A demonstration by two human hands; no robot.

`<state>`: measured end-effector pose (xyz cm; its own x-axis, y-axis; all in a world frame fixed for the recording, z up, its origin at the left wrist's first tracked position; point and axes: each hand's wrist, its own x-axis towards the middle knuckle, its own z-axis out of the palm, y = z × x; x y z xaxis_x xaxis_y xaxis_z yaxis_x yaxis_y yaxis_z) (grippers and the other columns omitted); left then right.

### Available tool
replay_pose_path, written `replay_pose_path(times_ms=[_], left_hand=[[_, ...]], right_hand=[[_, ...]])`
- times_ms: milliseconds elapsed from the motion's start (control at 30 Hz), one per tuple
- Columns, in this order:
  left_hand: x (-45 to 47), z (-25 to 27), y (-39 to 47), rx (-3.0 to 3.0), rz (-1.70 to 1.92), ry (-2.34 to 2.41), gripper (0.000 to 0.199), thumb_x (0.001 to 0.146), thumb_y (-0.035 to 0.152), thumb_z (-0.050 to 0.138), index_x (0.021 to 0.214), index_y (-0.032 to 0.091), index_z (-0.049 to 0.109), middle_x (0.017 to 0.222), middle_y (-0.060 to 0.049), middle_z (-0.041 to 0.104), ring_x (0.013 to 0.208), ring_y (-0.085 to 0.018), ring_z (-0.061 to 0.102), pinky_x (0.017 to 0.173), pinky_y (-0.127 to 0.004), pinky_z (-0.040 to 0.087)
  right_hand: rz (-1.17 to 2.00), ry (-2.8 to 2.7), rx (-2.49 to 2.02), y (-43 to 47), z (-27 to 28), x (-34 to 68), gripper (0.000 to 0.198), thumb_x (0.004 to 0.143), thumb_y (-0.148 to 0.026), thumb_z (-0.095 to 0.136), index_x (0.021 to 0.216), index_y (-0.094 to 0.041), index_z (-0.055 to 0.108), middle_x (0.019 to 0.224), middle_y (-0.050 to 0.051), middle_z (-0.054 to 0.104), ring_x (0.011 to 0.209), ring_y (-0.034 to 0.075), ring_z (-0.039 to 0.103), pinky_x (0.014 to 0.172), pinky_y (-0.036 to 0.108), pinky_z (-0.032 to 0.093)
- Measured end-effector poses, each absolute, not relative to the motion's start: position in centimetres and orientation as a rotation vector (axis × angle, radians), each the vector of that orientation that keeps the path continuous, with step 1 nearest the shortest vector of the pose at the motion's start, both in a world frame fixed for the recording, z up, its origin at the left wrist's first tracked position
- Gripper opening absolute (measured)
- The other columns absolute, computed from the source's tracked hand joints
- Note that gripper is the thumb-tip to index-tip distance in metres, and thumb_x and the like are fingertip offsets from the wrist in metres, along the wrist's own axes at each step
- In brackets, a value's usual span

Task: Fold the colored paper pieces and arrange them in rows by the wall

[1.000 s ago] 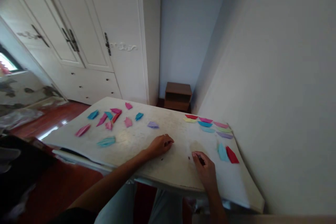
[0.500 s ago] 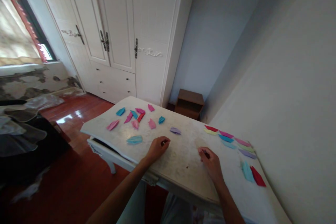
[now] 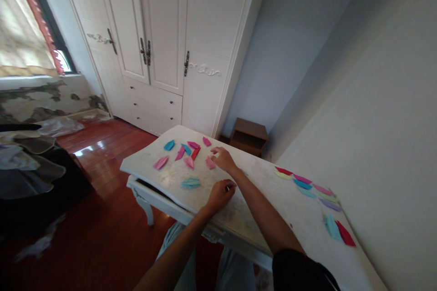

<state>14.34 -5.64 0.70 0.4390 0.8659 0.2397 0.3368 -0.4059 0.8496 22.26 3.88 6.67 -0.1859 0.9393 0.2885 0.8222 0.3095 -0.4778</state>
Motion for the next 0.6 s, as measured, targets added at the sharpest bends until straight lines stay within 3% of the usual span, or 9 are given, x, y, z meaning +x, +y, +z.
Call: replay_pose_path(times_ms=[200, 400, 500, 600], left_hand=[[14.6, 0.6, -5.9, 1.969, 0.895, 1.067, 0.02, 0.077, 0.015, 0.051, 0.081, 0.016, 0.071, 0.079, -0.005, 0.072, 0.072, -0.016, 0.063, 0.071, -0.025, 0.046], [14.6, 0.4, -5.9, 1.976, 0.864, 1.134, 0.016, 0.077, 0.015, 0.053, 0.075, 0.013, 0.069, 0.078, -0.01, 0.072, 0.072, -0.019, 0.065, 0.066, -0.026, 0.045], [14.6, 0.5, -5.9, 1.976, 0.856, 1.132, 0.015, 0.077, 0.017, 0.055, 0.075, 0.013, 0.069, 0.078, -0.011, 0.072, 0.072, -0.02, 0.065, 0.066, -0.026, 0.045], [14.6, 0.6, -5.9, 1.974, 0.867, 1.121, 0.016, 0.078, 0.019, 0.054, 0.075, 0.013, 0.069, 0.077, -0.01, 0.071, 0.071, -0.02, 0.065, 0.066, -0.026, 0.045]], right_hand=[[0.23, -2.509, -1.58, 9.3, 6.4, 17.6, 0.037, 0.074, -0.014, 0.062, 0.111, -0.016, 0.067, 0.117, 0.009, 0.065, 0.106, 0.023, 0.059, 0.093, 0.034, 0.044], [0.074, -2.813, -1.541, 9.7, 5.6, 14.8, 0.034, 0.085, -0.018, 0.051, 0.117, -0.025, 0.062, 0.129, 0.009, 0.057, 0.101, 0.025, 0.061, 0.085, 0.041, 0.046], [0.04, -2.89, -1.514, 9.6, 5.3, 15.1, 0.03, 0.091, -0.018, 0.044, 0.114, -0.023, 0.063, 0.124, 0.011, 0.06, 0.101, 0.026, 0.061, 0.084, 0.043, 0.046], [0.06, -2.877, -1.494, 9.5, 5.2, 15.9, 0.025, 0.092, -0.019, 0.045, 0.099, -0.017, 0.069, 0.111, 0.015, 0.065, 0.097, 0.028, 0.062, 0.081, 0.044, 0.046]])
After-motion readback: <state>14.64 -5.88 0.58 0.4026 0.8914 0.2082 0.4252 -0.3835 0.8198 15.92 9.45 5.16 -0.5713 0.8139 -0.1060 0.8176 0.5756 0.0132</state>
